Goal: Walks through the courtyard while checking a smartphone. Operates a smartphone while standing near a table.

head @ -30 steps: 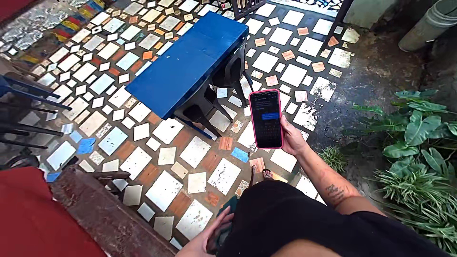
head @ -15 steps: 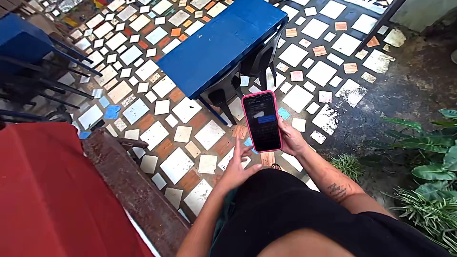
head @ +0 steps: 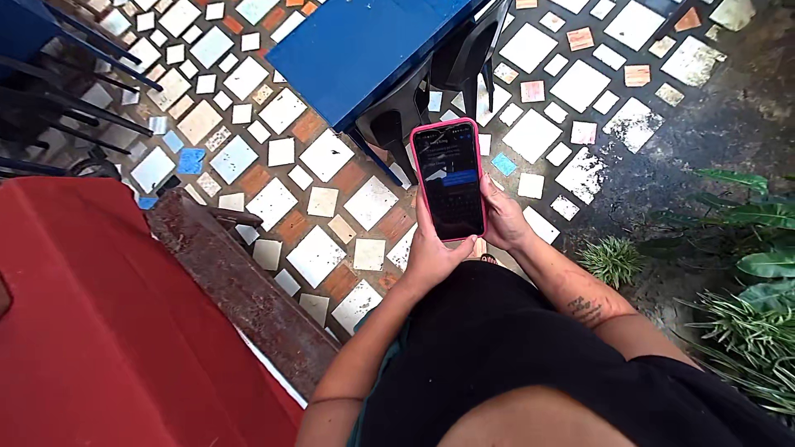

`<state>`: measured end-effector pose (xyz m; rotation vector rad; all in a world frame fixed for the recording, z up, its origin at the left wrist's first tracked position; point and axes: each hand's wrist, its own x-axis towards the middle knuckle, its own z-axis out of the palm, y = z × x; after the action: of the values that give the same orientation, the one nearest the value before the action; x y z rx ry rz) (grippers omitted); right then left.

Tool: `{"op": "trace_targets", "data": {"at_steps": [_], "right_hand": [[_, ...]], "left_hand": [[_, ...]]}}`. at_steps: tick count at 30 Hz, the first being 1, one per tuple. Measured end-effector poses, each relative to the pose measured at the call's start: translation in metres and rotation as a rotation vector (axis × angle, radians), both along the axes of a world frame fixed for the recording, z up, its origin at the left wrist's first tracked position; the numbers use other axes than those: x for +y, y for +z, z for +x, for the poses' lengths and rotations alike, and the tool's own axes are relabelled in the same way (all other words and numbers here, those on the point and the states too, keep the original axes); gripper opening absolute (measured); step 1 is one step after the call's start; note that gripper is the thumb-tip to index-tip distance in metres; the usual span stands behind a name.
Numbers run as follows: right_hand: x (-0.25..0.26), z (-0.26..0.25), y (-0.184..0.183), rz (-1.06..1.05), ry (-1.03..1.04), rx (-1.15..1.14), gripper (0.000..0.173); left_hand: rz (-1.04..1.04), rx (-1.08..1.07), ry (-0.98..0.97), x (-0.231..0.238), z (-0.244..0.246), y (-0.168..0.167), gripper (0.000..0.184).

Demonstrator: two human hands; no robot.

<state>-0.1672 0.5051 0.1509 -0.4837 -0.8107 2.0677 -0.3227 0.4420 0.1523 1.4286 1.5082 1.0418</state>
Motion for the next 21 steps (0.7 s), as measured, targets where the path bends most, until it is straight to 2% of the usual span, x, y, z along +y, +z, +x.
{"op": "trace_targets", "data": {"at_steps": [6, 21], "right_hand": [[0.0, 0.0, -0.007, -0.008, -0.008, 0.035, 0.046], [-0.001, 0.004, -0.014, -0.055, 0.024, -0.004, 0.046]], "left_hand": [[0.021, -0.044, 0.032, 0.0, 0.008, -0.004, 0.116], [0.006, -0.029, 0.056, -0.007, 0.013, -0.015, 0.118]]}}
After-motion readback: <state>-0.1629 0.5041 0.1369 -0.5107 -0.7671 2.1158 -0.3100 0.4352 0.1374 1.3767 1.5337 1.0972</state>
